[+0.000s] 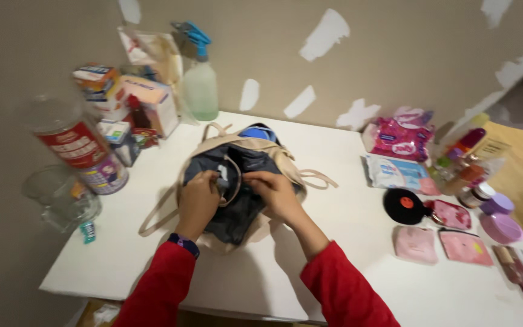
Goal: The person takes items out of a beige handbag on a white table and places them on the tabletop, including a water bottle, sunglasses, keys, pouches, cables, and cosmetic items, arranging them across the table as the bag is emptied.
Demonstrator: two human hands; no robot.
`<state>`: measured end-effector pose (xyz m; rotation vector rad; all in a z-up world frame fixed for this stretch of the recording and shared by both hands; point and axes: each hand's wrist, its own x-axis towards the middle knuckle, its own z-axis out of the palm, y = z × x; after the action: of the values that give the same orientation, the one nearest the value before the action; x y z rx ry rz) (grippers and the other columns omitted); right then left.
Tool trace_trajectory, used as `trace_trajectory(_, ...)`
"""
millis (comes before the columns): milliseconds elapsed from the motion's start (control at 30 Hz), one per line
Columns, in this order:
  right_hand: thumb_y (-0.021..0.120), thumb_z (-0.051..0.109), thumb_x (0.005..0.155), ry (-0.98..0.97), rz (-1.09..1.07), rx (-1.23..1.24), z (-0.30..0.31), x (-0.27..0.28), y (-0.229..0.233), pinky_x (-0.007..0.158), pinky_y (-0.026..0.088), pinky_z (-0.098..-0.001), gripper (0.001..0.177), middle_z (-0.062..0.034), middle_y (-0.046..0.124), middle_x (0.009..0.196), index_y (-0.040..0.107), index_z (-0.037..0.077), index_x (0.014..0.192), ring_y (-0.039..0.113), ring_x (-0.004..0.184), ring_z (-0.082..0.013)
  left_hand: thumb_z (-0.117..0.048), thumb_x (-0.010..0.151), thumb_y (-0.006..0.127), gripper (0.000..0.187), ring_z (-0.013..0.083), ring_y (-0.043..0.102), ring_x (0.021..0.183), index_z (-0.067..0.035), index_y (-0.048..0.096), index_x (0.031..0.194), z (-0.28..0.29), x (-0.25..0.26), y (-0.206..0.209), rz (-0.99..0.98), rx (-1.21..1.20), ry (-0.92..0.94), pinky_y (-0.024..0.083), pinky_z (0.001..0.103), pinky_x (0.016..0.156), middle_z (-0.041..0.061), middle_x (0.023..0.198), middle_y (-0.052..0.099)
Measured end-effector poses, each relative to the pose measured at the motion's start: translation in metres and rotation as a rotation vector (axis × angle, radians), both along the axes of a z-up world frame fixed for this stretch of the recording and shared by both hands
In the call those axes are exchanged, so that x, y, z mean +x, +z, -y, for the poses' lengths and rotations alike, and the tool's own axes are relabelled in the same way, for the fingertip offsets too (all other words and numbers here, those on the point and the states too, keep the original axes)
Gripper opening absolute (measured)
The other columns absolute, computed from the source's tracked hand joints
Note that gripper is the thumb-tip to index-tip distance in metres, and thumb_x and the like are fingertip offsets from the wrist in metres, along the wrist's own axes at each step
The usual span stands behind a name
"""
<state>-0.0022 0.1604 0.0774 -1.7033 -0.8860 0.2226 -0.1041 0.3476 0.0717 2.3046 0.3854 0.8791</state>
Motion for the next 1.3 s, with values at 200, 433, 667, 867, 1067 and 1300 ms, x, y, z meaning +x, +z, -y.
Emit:
trace_trajectory(200, 0.072, 0.001, 0.078, 0.19, 0.372, -0.392, -0.088, 0.014, -0.017, 0.081, 0.058, -0.0375, 0.041, -0.0204, 0.074, 0.102, 0.076, 0.01, 0.118, 0.075, 0.089, -0.0346, -0.002, 0.078, 0.07, 0.027, 0.0415, 0.07, 0.092, 0.002, 0.071, 0.105, -0.022, -0.006, -0.04, -0.219, 0.139, -0.034, 0.056, 0.046, 0.084, 0.023, 0.104, 0.071)
trace_trajectory(433, 0.076, -0.002, 0.069, 0.317, 0.561, -0.548, -0.099, 0.023, -0.045, 0.093, 0.053, -0.0438, 0.049, -0.0179, 0.069, 0.121, 0.073, 0.007, 0.117, 0.065, 0.111, -0.0394, -0.005, 0.078, 0.072, 0.026, 0.0425, 0.069, 0.094, 0.002, 0.07, 0.103, -0.029, -0.006, -0.056, -0.275, 0.077, -0.026, 0.055, 0.048, 0.085, 0.024, 0.103, 0.071)
trace_trajectory(667, 0.083, 0.013, 0.082, 0.297, 0.487, -0.231, -0.08, 0.032, -0.051, 0.093, 0.054, -0.0421, 0.036, -0.015, 0.068, 0.12, 0.073, 0.009, 0.116, 0.066, 0.109, -0.0369, -0.011, 0.079, 0.077, 0.041, 0.038, 0.071, 0.092, -0.005, 0.069, 0.118, -0.029, -0.009, -0.042, -0.201, -0.059, -0.075, 0.055, 0.046, 0.082, 0.02, 0.098, 0.074)
trace_trajectory(867, 0.074, 0.015, 0.092, 0.073, -0.059, -0.056, -0.07, 0.031, -0.045, 0.083, 0.055, -0.039, 0.026, -0.0101, 0.071, 0.108, 0.069, 0.008, 0.117, 0.066, 0.093, -0.0254, -0.019, 0.083, 0.08, 0.031, 0.0303, 0.075, 0.087, -0.012, 0.072, 0.112, -0.019, -0.01, -0.03, -0.072, -0.21, -0.059, 0.058, 0.039, 0.076, 0.012, 0.095, 0.078)
trace_trajectory(1067, 0.056, 0.039, 0.104, -0.027, -0.541, 0.192, -0.028, 0.027, 0.006, 0.075, 0.059, -0.0343, 0.033, -0.0136, 0.075, 0.094, 0.061, 0.007, 0.11, 0.072, 0.089, -0.0204, -0.017, 0.086, 0.078, 0.033, 0.0216, 0.075, 0.085, -0.006, 0.068, 0.116, -0.008, 0.002, -0.023, 0.196, -0.478, -0.073, 0.057, 0.034, 0.076, 0.01, 0.096, 0.077)
trace_trajectory(1300, 0.039, 0.068, 0.1, 0.267, -0.956, 0.532, 0.04, 0.023, 0.037, 0.069, 0.066, -0.0467, 0.056, -0.0038, 0.061, 0.073, 0.055, 0.015, 0.109, 0.064, 0.062, -0.0204, -0.028, 0.105, 0.049, 0.036, 0.027, 0.067, 0.12, -0.01, 0.053, 0.137, 0.029, 0.024, 0.012, 0.413, -1.14, -0.476, 0.054, 0.04, 0.099, 0.009, 0.137, 0.063)
